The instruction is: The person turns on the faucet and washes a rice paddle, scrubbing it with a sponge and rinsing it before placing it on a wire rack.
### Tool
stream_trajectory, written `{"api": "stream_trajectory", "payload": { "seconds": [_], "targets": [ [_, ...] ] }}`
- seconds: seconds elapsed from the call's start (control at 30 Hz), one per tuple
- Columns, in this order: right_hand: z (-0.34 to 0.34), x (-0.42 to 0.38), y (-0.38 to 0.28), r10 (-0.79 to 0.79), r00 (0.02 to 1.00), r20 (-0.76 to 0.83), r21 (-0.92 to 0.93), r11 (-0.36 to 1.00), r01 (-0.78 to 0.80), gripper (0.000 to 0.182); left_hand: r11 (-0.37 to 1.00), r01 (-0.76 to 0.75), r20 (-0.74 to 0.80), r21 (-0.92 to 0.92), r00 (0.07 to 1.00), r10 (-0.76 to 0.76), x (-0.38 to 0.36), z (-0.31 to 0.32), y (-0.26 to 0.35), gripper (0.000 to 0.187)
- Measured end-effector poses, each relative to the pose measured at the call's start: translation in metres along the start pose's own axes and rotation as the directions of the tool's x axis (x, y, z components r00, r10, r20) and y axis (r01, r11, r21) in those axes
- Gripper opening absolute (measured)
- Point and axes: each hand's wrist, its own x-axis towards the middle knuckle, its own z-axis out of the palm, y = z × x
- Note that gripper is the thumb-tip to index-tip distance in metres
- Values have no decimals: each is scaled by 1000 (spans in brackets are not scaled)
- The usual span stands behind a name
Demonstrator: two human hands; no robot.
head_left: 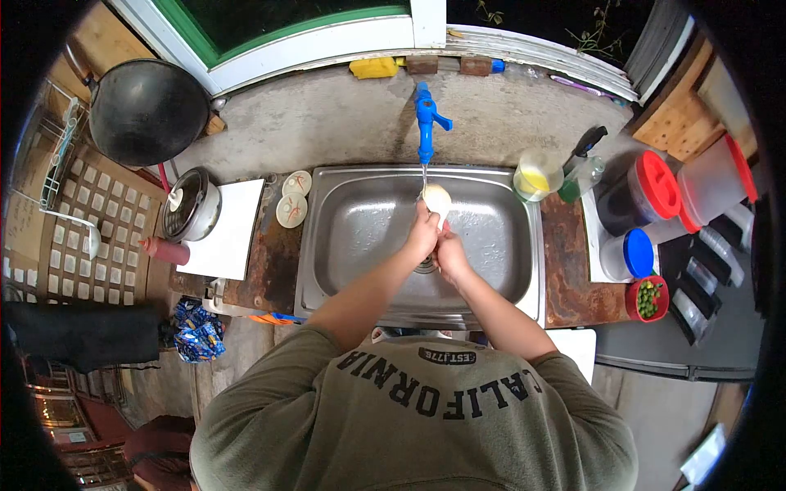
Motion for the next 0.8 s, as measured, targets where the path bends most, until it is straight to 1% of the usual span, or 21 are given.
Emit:
{"api": "stream_trajectory", "payload": {
  "seconds": [0.07, 0.1, 0.17, 0.2, 0.27, 0.3, 0.37, 0.4, 0.43, 0.5, 0.53, 0.6, 0.63, 0.67, 0.7, 0.73, 0.77, 0.8],
  "targets": [
    [-1, 0, 4, -2, 1000, 13, -27, 1000, 3, 25, 999, 21, -30, -26, 999, -22, 1, 0, -5, 29],
    [2, -3, 3, -29, 1000, -10, 19, 999, 30, 26, 999, 32, -44, -39, 998, -34, 1, 0, -6, 30],
    [11, -10, 0, -80, 995, -58, 109, 990, 86, 29, 977, 172, -13, -127, 985, -175, -8, 1, 26, 29],
    [10, -11, -2, -56, 998, -30, 47, 997, 57, 30, 956, 241, 7, -168, 970, -243, -11, 2, 40, 28],
    [5, -11, -5, -1, 1000, 20, -81, 997, 3, 34, 952, 212, -19, -218, 975, -222, -12, 3, 46, 25],
    [5, -11, -4, -25, 1000, 8, -52, 998, 25, 34, 950, 198, -31, -242, 977, -212, -12, 5, 47, 24],
    [7, -8, 2, -71, 997, -17, 3, 997, 71, 35, 942, 162, -32, -294, 983, -179, 2, 2, 11, 22],
    [4, -1, 9, -118, 992, -34, -45, 992, 116, 29, 936, 144, -32, -320, 986, -163, 8, 2, -2, 21],
    [3, 5, 17, -165, 985, -49, -94, 983, 160, 25, 914, 197, -29, -354, 975, -221, 3, 4, 13, 21],
    [1, 10, 22, -196, 979, -64, -150, 971, 185, 23, 857, 299, -16, -420, 942, -336, -7, 5, 40, 21],
    [2, 9, 22, -181, 981, -66, -157, 973, 169, 25, 840, 307, -5, -447, 938, -346, -7, 4, 39, 21],
    [-1, 5, 13, -111, 994, -8, -202, 974, 107, 26, 802, 327, 28, -500, 931, -363, -4, 2, 35, 21],
    [-5, 3, 4, -53, 997, 49, -243, 968, 63, 27, 777, 379, 13, -503, 902, -431, -1, 1, 34, 26],
    [-10, 1, -5, 8, 995, 101, -287, 958, 21, 27, 745, 405, 69, -530, 896, -438, 1, 1, 32, 28],
    [-14, 2, -15, 98, 985, 142, -262, 963, -58, 27, 711, 432, 125, -555, 888, -442, 4, 0, 33, 29],
    [-20, 1, -30, -5, 993, 120, -492, 868, 64, 28, 677, 458, 179, -576, 879, -443, 6, -1, 36, 30],
    [-29, -2, -47, -106, 987, 125, -691, 704, 163, 29, 670, 547, 165, -502, 821, -546, 9, -3, 40, 30],
    [-38, -6, -67, -196, 968, 155, -844, 484, 233, 30, 718, 515, 147, -468, 847, -511, 13, -2, 43, 30]
  ]
}}
